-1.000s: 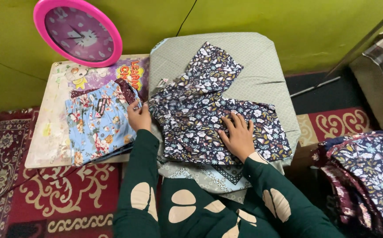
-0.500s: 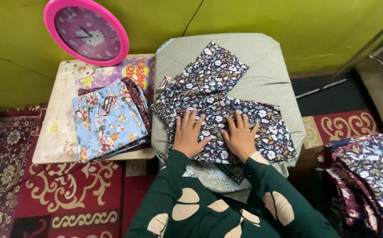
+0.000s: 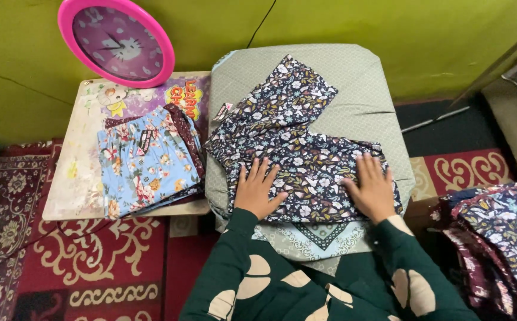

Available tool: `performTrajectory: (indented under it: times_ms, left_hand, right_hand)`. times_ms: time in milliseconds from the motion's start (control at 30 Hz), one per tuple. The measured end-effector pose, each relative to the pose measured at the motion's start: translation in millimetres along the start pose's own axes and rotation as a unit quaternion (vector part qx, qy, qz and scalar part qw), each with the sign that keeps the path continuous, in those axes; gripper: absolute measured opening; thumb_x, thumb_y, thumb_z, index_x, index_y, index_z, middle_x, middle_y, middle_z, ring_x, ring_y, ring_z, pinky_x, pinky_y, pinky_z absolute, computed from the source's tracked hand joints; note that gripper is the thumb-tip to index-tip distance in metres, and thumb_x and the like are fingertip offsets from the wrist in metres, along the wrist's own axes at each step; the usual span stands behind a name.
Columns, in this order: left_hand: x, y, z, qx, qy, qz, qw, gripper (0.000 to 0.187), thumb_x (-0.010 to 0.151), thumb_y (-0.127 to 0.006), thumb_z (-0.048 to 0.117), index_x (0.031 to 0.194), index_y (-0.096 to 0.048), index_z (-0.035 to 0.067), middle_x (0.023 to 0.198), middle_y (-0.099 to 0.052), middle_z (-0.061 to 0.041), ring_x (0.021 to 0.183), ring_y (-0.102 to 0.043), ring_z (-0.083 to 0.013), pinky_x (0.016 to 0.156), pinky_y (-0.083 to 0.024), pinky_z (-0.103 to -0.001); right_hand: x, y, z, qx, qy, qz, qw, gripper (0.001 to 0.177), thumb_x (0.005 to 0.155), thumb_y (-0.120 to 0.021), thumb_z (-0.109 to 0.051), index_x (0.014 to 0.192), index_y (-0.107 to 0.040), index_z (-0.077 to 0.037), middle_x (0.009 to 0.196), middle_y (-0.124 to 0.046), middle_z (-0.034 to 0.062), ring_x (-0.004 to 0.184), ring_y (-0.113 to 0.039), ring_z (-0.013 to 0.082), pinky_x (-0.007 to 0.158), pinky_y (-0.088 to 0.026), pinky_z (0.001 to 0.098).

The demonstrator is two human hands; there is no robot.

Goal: Folding patterned trousers on a flat surface in an organized manner.

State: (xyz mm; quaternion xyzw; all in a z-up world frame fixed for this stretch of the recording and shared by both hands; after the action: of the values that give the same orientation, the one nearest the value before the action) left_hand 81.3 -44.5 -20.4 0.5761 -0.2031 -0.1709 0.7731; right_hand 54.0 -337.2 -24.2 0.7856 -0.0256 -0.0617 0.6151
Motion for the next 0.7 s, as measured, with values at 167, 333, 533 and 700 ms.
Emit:
performTrajectory:
  times_ms: [167,333,533,700]
  left_hand:
    - [2.9,-5.0,2.8,0.004,0.015,-0.004,1.000,0.081,0.096,-0.043,0.070,0.160,-0.034,0.022,0.169,-0.024,-0.016,0.157,-0.015,-0.0384,0.122,-0.006,-0.065]
    - [3.5,-4.2,-2.8,0.001,0.023,-0.020,1.000,0.082,0.096,-0.043,0.070,0.161,-0.031,0.023,0.169,-0.022,-0.015,0.157,-0.014,-0.0377,0.123,-0.006,-0.065]
    - [2.4,1.2,-2.6,-0.011,0.017,-0.010,1.000,0.083,0.093,-0.043,0.074,0.159,-0.035,0.024,0.168,-0.026,-0.012,0.156,-0.019,-0.0353,0.123,-0.009,-0.063]
    - [0.5,12.2,15.1,-0.016,-0.035,-0.023,0.999,0.100,0.074,-0.059,0.085,0.153,-0.045,0.026,0.163,-0.034,-0.019,0.155,-0.017,-0.0455,0.117,-0.003,-0.076]
  right_hand:
    - [1.6,-4.5,-10.1,-0.033,-0.007,0.015,0.999,0.083,0.102,-0.027,-0.073,0.164,-0.027,-0.017,0.172,-0.021,0.0090,0.158,-0.014,0.0296,0.120,0.003,0.0677]
    - [-0.6,-47.6,-151.6,-0.004,0.185,-0.084,0.979,0.093,0.091,-0.013,-0.084,0.163,-0.024,-0.025,0.170,-0.020,0.0031,0.156,-0.015,0.0210,0.122,0.000,0.0617]
    - [33.3,-26.6,-110.7,-0.101,0.256,0.067,0.959,0.093,0.090,-0.029,-0.086,0.163,-0.028,-0.027,0.170,-0.027,0.0012,0.155,-0.023,0.0194,0.119,0.000,0.0680]
    - [83.8,-14.3,25.6,-0.011,0.042,0.038,0.998,0.066,0.107,-0.030,-0.061,0.162,-0.031,-0.025,0.169,-0.029,0.0064,0.155,-0.026,0.0295,0.118,-0.015,0.0698]
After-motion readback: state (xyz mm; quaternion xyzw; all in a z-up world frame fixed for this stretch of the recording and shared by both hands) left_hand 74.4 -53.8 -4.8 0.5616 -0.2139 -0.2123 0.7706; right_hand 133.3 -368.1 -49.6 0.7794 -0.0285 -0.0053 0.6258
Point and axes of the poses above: each hand's wrist, its own x-axis towards the middle knuckle, its own y-axis out of the back of the hand, z = x × y, the point moved 10 cm from there along x, towards the middle knuckle
